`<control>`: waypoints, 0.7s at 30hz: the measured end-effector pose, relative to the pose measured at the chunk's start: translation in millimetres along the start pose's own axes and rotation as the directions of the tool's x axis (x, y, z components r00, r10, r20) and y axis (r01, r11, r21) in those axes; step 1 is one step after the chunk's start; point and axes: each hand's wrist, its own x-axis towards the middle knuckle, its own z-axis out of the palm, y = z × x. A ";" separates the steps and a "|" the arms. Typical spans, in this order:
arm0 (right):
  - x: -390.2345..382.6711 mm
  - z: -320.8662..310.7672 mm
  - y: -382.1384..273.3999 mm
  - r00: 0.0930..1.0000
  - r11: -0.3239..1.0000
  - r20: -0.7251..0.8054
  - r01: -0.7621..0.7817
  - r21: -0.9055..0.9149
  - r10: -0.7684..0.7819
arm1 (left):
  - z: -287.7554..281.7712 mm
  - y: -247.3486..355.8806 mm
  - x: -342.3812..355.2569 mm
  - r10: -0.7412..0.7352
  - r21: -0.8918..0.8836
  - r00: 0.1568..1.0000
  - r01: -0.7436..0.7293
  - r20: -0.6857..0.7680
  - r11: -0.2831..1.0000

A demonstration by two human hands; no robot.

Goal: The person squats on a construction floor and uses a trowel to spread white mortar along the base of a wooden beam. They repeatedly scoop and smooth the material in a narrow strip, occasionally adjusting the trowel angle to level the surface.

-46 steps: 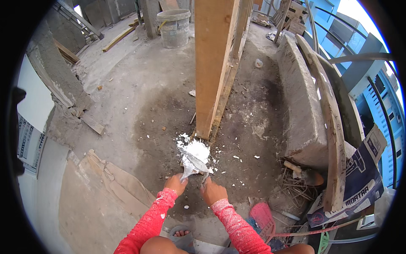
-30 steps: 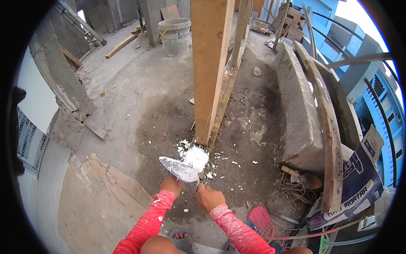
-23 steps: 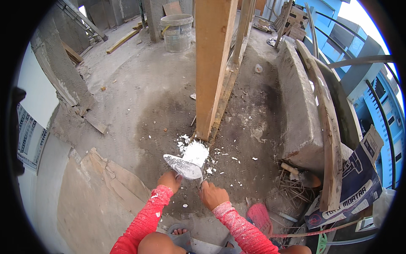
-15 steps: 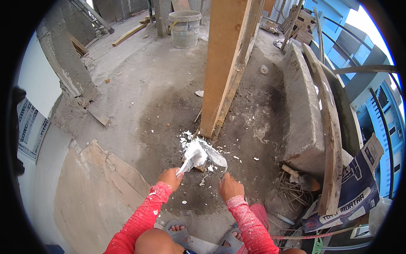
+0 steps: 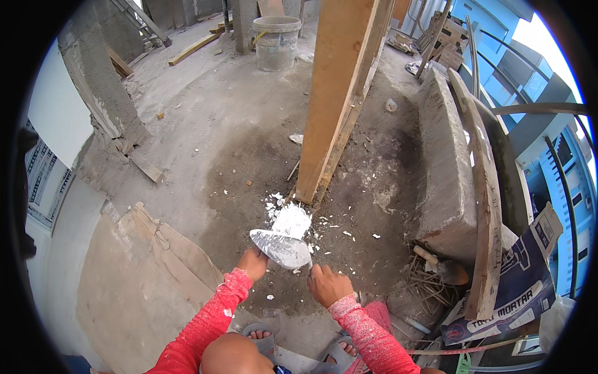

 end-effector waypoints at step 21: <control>15.5 18.9 21.4 0.946 0.946 0.012 -0.324 -0.026 0.324 | -9.7 58.5 -14.9 -0.393 -0.625 0.837 0.546 0.380 0.558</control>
